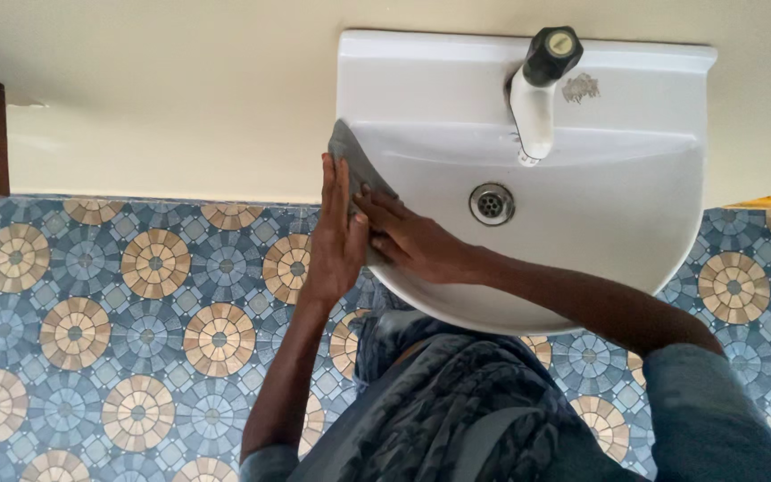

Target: The person wipes the interior and rim of a white wall-mounted sink using a gray cloth. They repeatedly rub the basin, faucet, and surrounding surfaces in a circular and back-and-forth motion.

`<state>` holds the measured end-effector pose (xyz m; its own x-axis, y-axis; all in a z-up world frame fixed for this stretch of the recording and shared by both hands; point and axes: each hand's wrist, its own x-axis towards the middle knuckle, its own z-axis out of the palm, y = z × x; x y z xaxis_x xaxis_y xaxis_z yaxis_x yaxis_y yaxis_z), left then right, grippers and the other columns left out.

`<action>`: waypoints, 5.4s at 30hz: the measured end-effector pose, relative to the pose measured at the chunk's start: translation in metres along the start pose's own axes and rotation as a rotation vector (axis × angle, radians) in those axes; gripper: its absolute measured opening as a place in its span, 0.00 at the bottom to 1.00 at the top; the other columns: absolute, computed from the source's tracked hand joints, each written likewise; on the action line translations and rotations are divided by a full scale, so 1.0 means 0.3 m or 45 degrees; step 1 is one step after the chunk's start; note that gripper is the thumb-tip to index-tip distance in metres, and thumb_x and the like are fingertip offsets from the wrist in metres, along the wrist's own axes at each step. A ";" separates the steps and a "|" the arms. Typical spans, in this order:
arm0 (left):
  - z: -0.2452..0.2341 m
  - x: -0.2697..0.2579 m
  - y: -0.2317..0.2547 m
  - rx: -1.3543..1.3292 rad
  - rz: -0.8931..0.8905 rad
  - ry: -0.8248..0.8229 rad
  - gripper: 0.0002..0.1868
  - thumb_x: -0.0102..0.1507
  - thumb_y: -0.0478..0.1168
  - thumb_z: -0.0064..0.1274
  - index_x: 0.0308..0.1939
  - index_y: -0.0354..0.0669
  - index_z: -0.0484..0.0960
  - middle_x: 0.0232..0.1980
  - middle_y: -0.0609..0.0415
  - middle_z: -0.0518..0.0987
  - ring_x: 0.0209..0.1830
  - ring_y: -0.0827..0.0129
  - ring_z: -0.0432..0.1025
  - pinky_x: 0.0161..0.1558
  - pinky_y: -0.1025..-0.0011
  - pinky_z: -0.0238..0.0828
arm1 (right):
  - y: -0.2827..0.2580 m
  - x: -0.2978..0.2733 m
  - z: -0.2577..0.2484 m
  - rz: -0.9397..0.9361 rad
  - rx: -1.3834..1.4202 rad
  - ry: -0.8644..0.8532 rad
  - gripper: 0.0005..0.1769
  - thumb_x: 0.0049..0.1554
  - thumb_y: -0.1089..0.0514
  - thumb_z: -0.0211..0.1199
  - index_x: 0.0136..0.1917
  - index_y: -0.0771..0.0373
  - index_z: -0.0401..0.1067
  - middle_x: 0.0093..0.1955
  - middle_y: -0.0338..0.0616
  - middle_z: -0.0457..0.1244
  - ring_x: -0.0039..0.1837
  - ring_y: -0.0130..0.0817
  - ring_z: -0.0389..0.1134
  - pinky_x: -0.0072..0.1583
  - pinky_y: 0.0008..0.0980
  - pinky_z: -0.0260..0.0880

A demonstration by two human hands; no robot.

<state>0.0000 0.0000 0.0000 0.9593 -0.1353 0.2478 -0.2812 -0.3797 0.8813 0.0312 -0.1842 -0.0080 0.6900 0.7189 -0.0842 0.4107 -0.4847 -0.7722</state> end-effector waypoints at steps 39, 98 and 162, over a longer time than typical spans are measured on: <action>1.213 0.233 -0.094 0.735 0.610 -1.024 0.34 0.76 0.56 0.25 0.85 0.55 0.44 0.88 0.49 0.37 0.87 0.49 0.35 0.79 0.41 0.36 | 0.427 -0.891 -0.438 0.601 -1.236 0.411 0.22 0.52 0.62 0.62 0.60 0.66 0.76 0.71 0.53 0.64 0.80 0.49 0.55 0.81 0.48 0.47; 1.073 0.349 -0.042 0.781 0.508 -1.007 0.43 0.65 0.68 0.42 0.78 0.51 0.56 0.82 0.41 0.48 0.80 0.42 0.43 0.69 0.32 0.38 | 0.703 -0.548 -0.427 0.762 -1.673 0.516 0.11 0.55 0.60 0.64 0.51 0.68 0.76 0.51 0.54 0.64 0.50 0.47 0.70 0.44 0.39 0.74; 1.255 0.409 0.136 0.143 0.472 -0.897 0.15 0.77 0.46 0.38 0.52 0.42 0.79 0.58 0.39 0.77 0.65 0.47 0.69 0.69 0.53 0.64 | 0.499 -0.931 -0.533 0.269 -0.736 1.142 0.16 0.54 0.71 0.65 0.56 0.67 0.79 0.64 0.55 0.69 0.75 0.55 0.64 0.70 0.47 0.69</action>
<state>0.0967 -0.3766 -0.0852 0.5719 -0.8022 0.1714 -0.6152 -0.2812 0.7365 -0.0049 -0.5372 0.0007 0.8673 0.0817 0.4911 0.2891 -0.8858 -0.3631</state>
